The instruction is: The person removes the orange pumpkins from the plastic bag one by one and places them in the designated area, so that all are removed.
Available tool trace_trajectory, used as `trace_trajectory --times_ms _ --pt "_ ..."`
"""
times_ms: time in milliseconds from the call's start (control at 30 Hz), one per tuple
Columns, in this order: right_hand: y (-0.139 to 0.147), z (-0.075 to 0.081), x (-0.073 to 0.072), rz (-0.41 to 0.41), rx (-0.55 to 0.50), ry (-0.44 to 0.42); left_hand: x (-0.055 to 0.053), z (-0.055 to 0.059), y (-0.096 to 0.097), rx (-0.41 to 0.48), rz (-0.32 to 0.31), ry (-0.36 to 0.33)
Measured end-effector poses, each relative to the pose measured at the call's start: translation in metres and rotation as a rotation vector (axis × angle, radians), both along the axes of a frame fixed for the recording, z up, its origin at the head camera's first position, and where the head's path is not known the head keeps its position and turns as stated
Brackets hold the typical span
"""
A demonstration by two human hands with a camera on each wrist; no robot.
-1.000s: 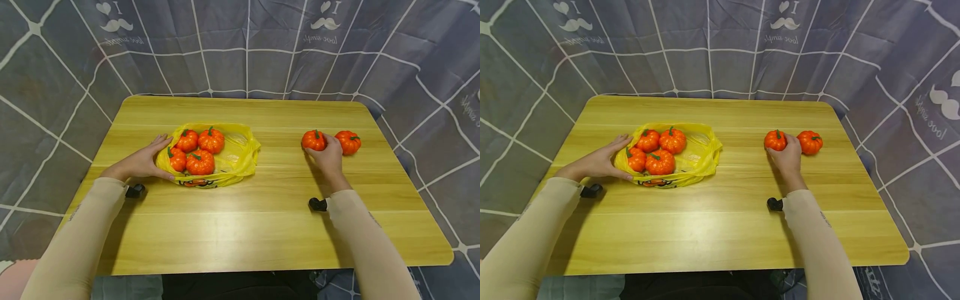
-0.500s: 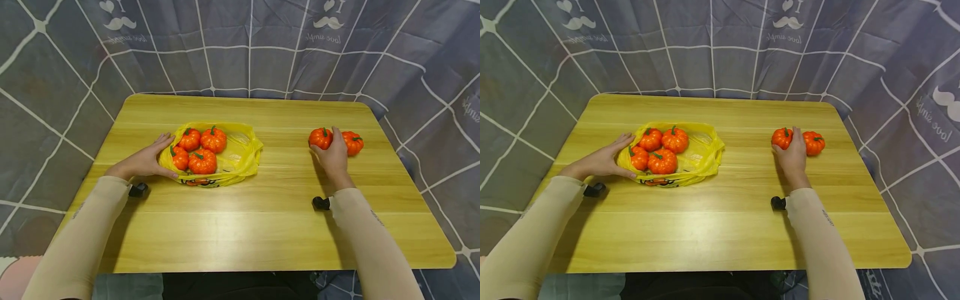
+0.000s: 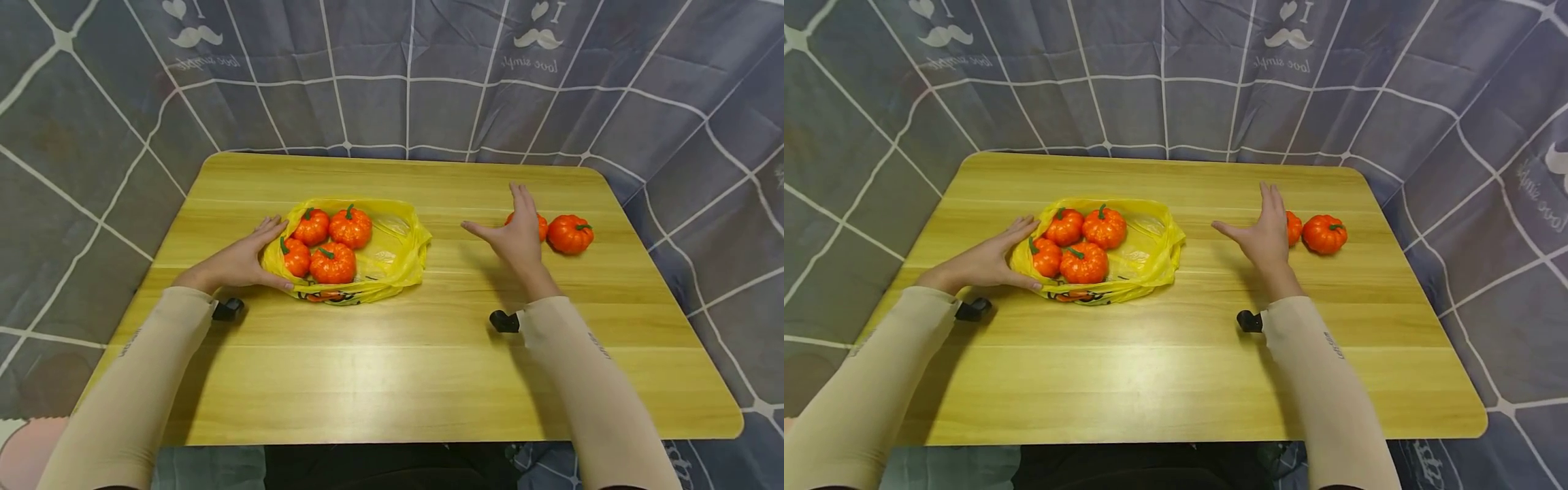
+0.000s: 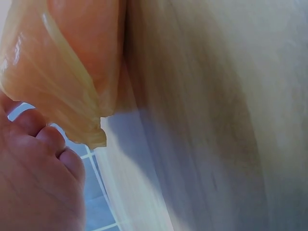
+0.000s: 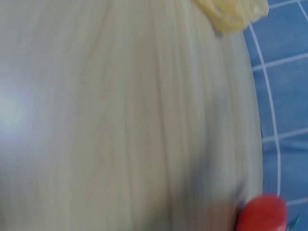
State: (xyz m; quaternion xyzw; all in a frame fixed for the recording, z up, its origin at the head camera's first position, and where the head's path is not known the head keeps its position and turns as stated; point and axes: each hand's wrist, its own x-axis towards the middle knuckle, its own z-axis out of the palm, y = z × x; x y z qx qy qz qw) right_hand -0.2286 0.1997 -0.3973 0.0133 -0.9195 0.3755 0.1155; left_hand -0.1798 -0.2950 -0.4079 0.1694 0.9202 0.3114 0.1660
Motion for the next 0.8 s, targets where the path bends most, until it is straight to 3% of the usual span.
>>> trace_trajectory --times_ms 333,800 --pt "-0.042 0.005 -0.005 0.130 0.002 -0.086 0.001 0.000 0.002 0.011 0.008 -0.002" --pt "-0.103 -0.003 0.001 0.361 0.010 -0.157 0.001 0.001 0.001 -0.011 0.005 0.009"
